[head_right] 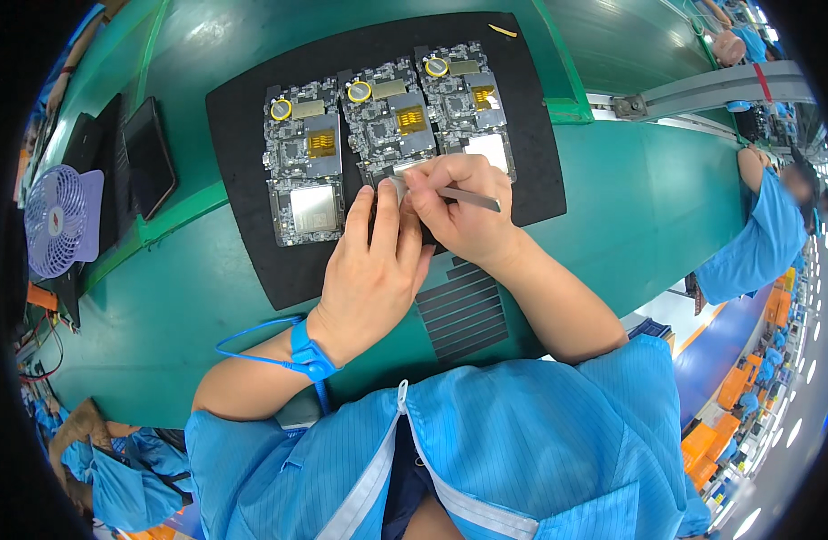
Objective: The person uses tweezers to pick up small white rectangular components and place them onto circuit boards arranged on a black tray. The person repeatedly picks components from a strip and applies them to specific spots on the boards, occasionally adjusting the boards or the component strip.
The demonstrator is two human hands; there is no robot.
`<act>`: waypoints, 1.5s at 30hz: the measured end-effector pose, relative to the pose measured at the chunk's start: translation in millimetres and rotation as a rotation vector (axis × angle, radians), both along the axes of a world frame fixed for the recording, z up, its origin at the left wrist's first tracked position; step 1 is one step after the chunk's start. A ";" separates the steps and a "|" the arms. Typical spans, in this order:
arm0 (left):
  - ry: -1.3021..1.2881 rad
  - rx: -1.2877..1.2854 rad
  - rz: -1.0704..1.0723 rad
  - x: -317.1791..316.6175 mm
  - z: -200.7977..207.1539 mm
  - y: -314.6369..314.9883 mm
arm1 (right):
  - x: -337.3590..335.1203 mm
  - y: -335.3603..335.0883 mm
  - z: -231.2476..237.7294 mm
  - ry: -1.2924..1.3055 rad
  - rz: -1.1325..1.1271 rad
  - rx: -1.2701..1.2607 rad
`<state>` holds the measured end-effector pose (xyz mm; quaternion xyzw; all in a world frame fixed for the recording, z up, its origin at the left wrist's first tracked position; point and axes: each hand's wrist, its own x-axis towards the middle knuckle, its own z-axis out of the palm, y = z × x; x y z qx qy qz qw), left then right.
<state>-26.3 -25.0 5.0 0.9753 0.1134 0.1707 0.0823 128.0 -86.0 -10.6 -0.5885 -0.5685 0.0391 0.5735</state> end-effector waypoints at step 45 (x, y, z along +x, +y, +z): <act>0.123 -0.217 -0.385 -11.9 13.6 -31.8 | -3.0 -104.6 26.5 0.837 -0.270 -0.493</act>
